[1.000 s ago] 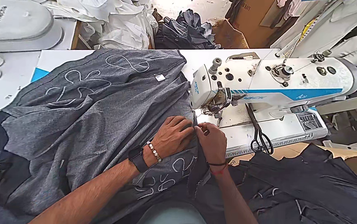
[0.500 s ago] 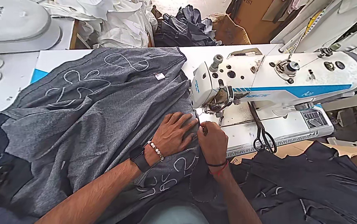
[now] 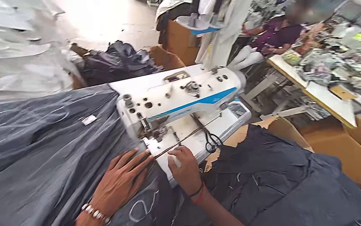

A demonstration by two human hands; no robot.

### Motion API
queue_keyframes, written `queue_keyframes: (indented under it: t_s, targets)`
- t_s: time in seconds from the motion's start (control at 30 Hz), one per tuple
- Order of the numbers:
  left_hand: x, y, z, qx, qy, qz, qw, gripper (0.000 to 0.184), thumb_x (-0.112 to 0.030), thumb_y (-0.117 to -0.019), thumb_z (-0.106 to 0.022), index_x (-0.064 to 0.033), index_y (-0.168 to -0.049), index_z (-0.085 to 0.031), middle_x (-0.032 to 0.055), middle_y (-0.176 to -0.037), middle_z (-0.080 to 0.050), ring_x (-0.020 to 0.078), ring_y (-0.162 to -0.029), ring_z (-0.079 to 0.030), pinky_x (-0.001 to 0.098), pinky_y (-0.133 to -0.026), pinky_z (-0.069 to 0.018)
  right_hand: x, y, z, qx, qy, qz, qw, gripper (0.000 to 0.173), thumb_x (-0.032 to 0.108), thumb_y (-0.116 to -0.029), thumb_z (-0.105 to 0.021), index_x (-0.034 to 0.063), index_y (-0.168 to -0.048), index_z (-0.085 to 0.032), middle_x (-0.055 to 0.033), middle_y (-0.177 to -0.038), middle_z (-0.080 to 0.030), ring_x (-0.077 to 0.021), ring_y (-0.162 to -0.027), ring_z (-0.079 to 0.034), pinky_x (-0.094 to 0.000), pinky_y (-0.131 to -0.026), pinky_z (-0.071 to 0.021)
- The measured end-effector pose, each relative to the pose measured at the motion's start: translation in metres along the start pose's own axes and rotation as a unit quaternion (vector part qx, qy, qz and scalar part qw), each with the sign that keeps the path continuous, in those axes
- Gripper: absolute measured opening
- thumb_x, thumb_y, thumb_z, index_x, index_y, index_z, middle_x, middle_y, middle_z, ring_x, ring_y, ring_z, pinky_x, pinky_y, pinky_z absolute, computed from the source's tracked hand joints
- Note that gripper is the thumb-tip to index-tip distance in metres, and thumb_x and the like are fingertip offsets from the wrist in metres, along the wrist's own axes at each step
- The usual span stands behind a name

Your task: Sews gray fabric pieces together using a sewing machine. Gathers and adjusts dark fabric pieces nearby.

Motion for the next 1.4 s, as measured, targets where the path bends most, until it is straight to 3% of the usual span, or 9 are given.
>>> queue_keyframes:
  t_s: [0.17,0.27,0.4,0.6,0.73,0.83,1.0,1.13,1.4]
  targets:
    - [0.007,0.003,-0.004,-0.013,-0.011,-0.014,1.000,0.043,-0.042,-0.1043,-0.039,-0.0415,-0.139,-0.063,-0.0136,-0.149,-0.058,0.0228,-0.143,-0.047,0.0517,-0.113,-0.0360,0.038,0.079,0.005,0.079,0.063,0.057,0.993,0.045,0.057,-0.0906,-0.070,0.0172,-0.111,-0.075,-0.0057,-0.107,-0.073,-0.0221,-0.103,-0.068,-0.0433,-0.087,-0.0565]
    - [0.007,0.004,-0.004,-0.011,-0.013,-0.014,1.000,0.042,-0.041,-0.1031,-0.041,-0.0421,-0.138,-0.064,-0.0143,-0.149,-0.058,0.0228,-0.144,-0.046,0.0517,-0.113,-0.0355,0.029,0.113,-0.005,0.084,0.099,0.064,0.990,0.017,0.023,-0.0956,-0.061,0.0150,-0.103,-0.074,-0.0055,-0.094,-0.071,-0.0205,-0.087,-0.069,-0.0378,-0.071,-0.0553]
    - [0.006,0.005,-0.003,-0.008,-0.025,-0.004,1.000,0.042,-0.042,-0.1034,-0.039,-0.0435,-0.138,-0.064,-0.0155,-0.148,-0.058,0.0220,-0.143,-0.047,0.0514,-0.112,-0.0360,0.014,0.101,0.028,-0.060,0.112,0.102,0.987,0.013,0.014,-0.0940,-0.062,0.0140,-0.083,-0.070,-0.0016,-0.073,-0.061,-0.0138,-0.066,-0.062,-0.0283,-0.057,-0.0531]
    - [0.006,0.004,-0.003,-0.007,-0.032,-0.006,0.999,0.042,-0.042,-0.1033,-0.040,-0.0438,-0.138,-0.063,-0.0150,-0.148,-0.058,0.0227,-0.144,-0.046,0.0512,-0.113,-0.0357,0.021,0.061,0.041,0.392,0.165,-0.069,0.902,0.015,0.015,-0.0942,-0.061,0.0060,-0.098,-0.072,-0.0157,-0.096,-0.070,-0.0333,-0.086,-0.072,-0.0537,-0.066,-0.0581]
    - [0.005,0.005,-0.004,-0.014,-0.025,-0.009,1.000,0.042,-0.042,-0.1040,-0.039,-0.0438,-0.138,-0.063,-0.0154,-0.149,-0.057,0.0227,-0.143,-0.046,0.0513,-0.112,-0.0361,0.044,0.021,0.020,0.093,0.115,0.005,0.989,0.021,0.028,-0.0962,-0.058,0.0196,-0.104,-0.075,-0.0012,-0.094,-0.068,-0.0182,-0.090,-0.067,-0.0374,-0.070,-0.0561]
    - [0.005,0.002,-0.001,-0.017,-0.029,-0.011,0.999,0.042,-0.041,-0.1044,-0.039,-0.0433,-0.137,-0.064,-0.0156,-0.147,-0.058,0.0217,-0.142,-0.047,0.0499,-0.111,-0.0355,0.034,-0.003,-0.013,0.106,0.121,-0.031,0.986,0.038,0.048,-0.1002,-0.058,0.0185,-0.117,-0.073,-0.0020,-0.101,-0.071,-0.0197,-0.097,-0.067,-0.0398,-0.080,-0.0552]
    - [0.005,0.002,0.000,-0.016,-0.039,-0.005,0.999,0.042,-0.042,-0.1037,-0.038,-0.0463,-0.136,-0.064,-0.0172,-0.147,-0.059,0.0219,-0.141,-0.047,0.0498,-0.110,-0.0359,0.032,-0.003,-0.013,0.182,0.090,-0.051,0.978,0.026,0.034,-0.1038,-0.053,0.0191,-0.111,-0.073,-0.0027,-0.074,-0.071,-0.0216,-0.066,-0.070,-0.0446,-0.055,-0.0531]
    - [0.003,0.000,0.003,-0.005,-0.040,0.004,0.999,0.041,-0.044,-0.1027,-0.040,-0.0445,-0.135,-0.065,-0.0169,-0.147,-0.059,0.0219,-0.142,-0.047,0.0497,-0.111,-0.0347,0.029,0.012,-0.018,0.097,0.122,0.097,0.983,0.024,0.021,-0.1006,-0.055,0.0158,-0.110,-0.077,0.0010,-0.064,-0.066,-0.0156,-0.053,-0.063,-0.0363,-0.044,-0.0488]
    - [0.002,-0.005,0.005,0.000,-0.033,0.008,0.999,0.041,-0.045,-0.1028,-0.041,-0.0414,-0.135,-0.066,-0.0139,-0.145,-0.061,0.0248,-0.141,-0.049,0.0534,-0.110,-0.0370,0.022,0.017,-0.019,0.053,0.172,0.159,0.971,0.028,0.021,-0.0988,-0.057,0.0164,-0.117,-0.078,0.0031,-0.060,-0.063,-0.0131,-0.049,-0.059,-0.0324,-0.043,-0.0477]
Point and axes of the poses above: each hand's wrist, its own y-axis away from the middle knuckle, its own z-axis out of the back of the hand, x = y × z, the point moved 2 cm from there along -y, towards the middle knuckle
